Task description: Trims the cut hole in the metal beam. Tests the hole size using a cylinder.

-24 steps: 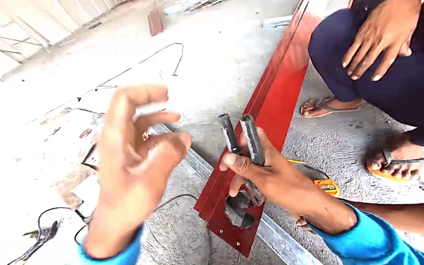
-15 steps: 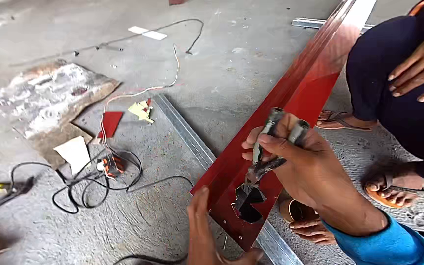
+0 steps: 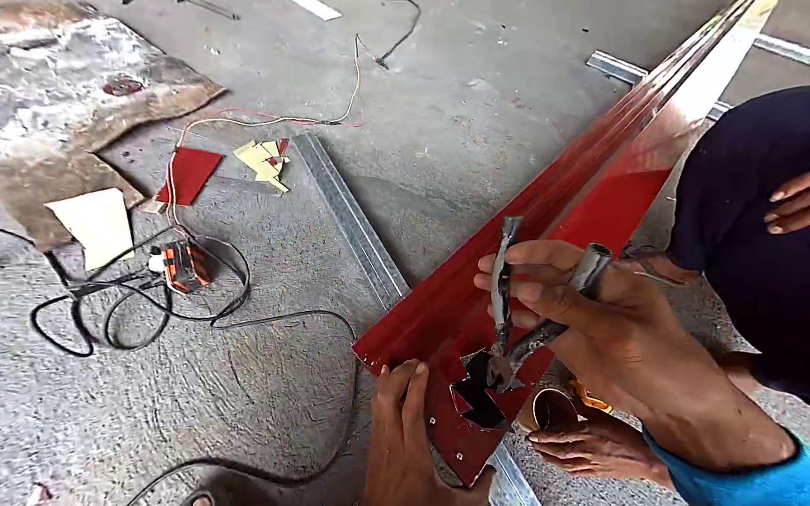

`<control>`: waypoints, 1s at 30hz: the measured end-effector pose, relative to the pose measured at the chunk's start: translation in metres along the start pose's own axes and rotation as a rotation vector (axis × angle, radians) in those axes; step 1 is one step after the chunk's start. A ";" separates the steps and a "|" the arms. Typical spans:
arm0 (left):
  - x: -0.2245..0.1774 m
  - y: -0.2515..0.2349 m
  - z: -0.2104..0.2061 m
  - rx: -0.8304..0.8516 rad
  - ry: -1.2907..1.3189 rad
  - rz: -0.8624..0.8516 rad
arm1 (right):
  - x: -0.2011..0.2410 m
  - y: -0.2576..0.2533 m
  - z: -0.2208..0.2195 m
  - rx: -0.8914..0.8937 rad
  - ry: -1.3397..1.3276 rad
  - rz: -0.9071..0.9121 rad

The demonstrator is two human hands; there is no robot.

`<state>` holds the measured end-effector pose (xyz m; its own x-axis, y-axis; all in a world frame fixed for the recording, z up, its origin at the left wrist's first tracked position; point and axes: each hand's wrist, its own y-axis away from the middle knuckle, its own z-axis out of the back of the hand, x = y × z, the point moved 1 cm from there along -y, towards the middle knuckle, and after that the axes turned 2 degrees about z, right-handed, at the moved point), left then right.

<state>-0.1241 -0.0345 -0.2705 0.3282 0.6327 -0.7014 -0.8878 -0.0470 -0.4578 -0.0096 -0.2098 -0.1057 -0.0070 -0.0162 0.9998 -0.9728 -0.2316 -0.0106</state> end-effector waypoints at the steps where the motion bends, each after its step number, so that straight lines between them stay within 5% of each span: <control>1: 0.000 0.001 -0.001 -0.007 -0.003 0.004 | -0.002 -0.001 -0.002 0.000 0.018 -0.034; 16: 0.006 0.006 -0.009 -0.081 -0.020 -0.038 | -0.013 -0.022 -0.026 -0.065 0.061 -0.213; 23: 0.005 0.001 -0.007 -0.097 -0.027 -0.054 | 0.005 0.006 -0.008 0.294 0.002 0.170; 30: 0.003 0.005 -0.006 -0.063 -0.044 -0.068 | 0.000 0.048 0.029 0.359 -0.215 0.355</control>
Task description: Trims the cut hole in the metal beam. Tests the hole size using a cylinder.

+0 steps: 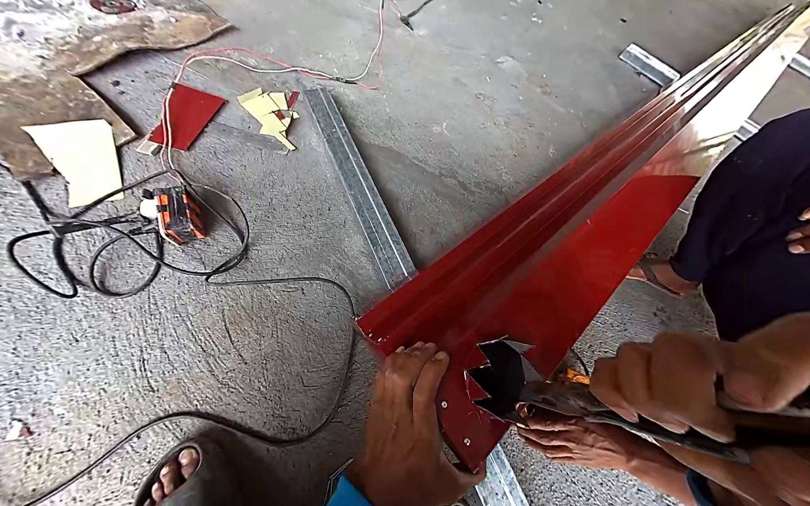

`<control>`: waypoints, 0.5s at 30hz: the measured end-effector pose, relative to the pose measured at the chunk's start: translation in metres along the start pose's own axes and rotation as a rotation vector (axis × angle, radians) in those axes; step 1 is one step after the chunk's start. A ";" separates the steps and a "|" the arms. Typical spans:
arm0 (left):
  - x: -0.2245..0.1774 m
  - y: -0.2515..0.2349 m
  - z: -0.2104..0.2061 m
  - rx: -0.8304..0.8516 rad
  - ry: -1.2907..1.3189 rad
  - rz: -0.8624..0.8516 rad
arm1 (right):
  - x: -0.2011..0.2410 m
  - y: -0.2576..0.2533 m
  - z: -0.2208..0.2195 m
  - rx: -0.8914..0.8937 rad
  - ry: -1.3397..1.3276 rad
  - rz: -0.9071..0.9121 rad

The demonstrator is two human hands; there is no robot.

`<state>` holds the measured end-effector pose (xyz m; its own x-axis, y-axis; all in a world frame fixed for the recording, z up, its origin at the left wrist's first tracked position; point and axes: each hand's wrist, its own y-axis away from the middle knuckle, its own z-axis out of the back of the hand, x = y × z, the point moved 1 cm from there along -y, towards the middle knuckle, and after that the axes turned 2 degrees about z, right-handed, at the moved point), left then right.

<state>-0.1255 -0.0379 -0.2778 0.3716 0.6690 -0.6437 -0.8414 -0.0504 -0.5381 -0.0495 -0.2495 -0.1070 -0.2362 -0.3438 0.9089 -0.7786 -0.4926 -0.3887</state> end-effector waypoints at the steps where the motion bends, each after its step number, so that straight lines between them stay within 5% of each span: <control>1: 0.002 0.001 -0.001 -0.001 0.003 0.001 | -0.002 -0.002 0.001 0.014 0.017 -0.013; 8: 0.006 -0.002 0.001 0.032 0.045 0.026 | -0.010 -0.014 0.000 -0.019 0.097 0.012; 15: 0.006 0.002 -0.002 0.030 0.059 0.038 | -0.025 -0.040 -0.002 0.024 0.045 -0.209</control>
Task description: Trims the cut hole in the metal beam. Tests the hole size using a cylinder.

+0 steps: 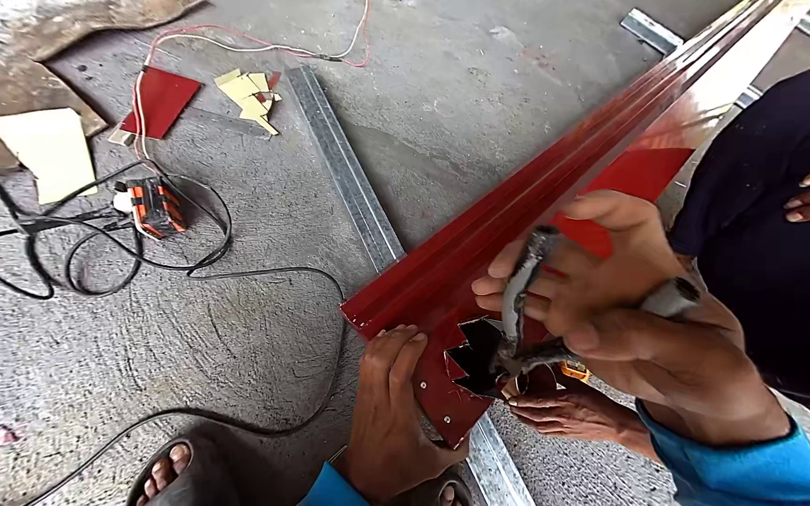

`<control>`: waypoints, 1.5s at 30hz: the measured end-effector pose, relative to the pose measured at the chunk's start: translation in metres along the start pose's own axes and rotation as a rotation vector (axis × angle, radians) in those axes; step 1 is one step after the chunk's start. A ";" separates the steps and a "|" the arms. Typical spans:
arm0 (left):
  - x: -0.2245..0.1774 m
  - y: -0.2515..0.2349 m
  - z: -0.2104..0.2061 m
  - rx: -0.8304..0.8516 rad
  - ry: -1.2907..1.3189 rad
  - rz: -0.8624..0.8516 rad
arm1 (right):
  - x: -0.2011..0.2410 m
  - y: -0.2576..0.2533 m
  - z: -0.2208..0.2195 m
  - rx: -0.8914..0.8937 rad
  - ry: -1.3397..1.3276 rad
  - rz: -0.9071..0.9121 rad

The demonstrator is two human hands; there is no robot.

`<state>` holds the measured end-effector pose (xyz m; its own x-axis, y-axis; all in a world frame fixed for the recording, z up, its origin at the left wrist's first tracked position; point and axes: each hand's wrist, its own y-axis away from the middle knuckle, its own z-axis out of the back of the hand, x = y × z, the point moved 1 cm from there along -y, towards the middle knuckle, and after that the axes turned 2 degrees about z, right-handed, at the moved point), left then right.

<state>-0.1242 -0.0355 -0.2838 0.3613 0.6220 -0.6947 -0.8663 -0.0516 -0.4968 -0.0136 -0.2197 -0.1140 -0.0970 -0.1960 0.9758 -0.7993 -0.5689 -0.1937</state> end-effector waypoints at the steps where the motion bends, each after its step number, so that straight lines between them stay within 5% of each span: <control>1: 0.000 0.000 0.000 0.002 0.004 0.001 | 0.000 -0.003 0.001 0.003 0.008 -0.016; 14: -0.005 0.002 0.000 -0.005 -0.004 0.010 | -0.004 -0.008 -0.007 0.001 0.052 -0.190; 45: -0.005 0.001 0.001 0.008 -0.027 0.021 | -0.015 -0.042 -0.039 -0.148 0.221 -0.247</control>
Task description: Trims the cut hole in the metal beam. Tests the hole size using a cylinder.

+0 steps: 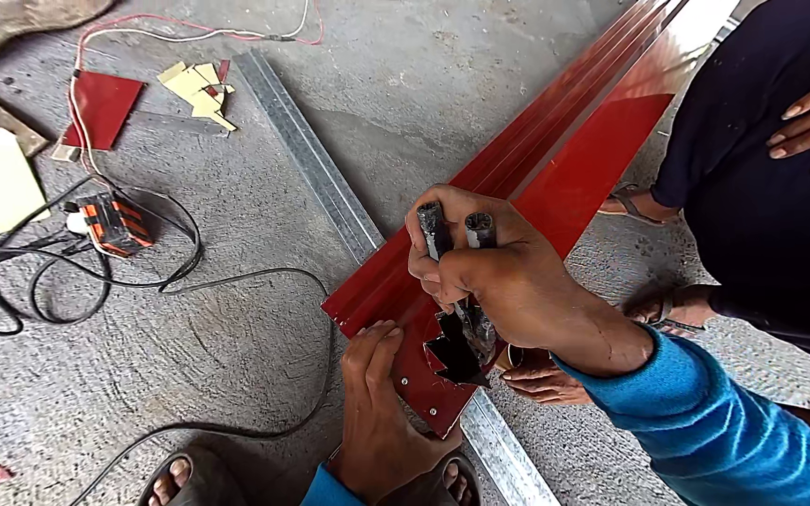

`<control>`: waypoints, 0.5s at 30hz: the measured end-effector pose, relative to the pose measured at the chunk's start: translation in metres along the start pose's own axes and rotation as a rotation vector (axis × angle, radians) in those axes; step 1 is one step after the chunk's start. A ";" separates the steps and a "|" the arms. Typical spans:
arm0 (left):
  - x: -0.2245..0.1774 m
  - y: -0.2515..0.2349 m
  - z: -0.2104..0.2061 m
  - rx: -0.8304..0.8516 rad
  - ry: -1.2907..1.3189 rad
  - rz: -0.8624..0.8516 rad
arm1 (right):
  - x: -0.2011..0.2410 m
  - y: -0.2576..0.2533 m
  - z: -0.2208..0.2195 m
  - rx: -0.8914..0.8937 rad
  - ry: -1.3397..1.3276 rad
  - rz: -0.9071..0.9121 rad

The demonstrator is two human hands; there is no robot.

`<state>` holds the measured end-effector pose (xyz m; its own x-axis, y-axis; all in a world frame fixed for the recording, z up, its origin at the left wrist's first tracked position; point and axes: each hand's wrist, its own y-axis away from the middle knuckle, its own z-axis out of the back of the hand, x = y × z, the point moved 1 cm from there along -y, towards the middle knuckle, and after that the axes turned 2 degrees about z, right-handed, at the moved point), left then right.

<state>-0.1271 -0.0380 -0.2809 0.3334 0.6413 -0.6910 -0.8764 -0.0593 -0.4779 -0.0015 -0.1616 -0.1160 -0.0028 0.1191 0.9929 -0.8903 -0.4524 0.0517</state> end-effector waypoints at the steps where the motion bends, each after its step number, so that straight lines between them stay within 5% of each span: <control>1: 0.000 0.000 0.000 0.000 0.001 -0.002 | 0.000 0.000 -0.001 -0.011 0.008 0.002; 8: -0.001 0.000 0.000 0.002 -0.018 -0.006 | 0.003 0.008 0.000 -0.047 0.058 0.050; 15: 0.001 -0.002 0.002 0.010 -0.017 -0.019 | -0.007 0.039 0.031 0.046 -0.177 0.324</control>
<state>-0.1262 -0.0354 -0.2796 0.3443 0.6549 -0.6728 -0.8736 -0.0391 -0.4851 -0.0222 -0.2074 -0.1179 -0.1987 -0.1895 0.9616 -0.8349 -0.4811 -0.2674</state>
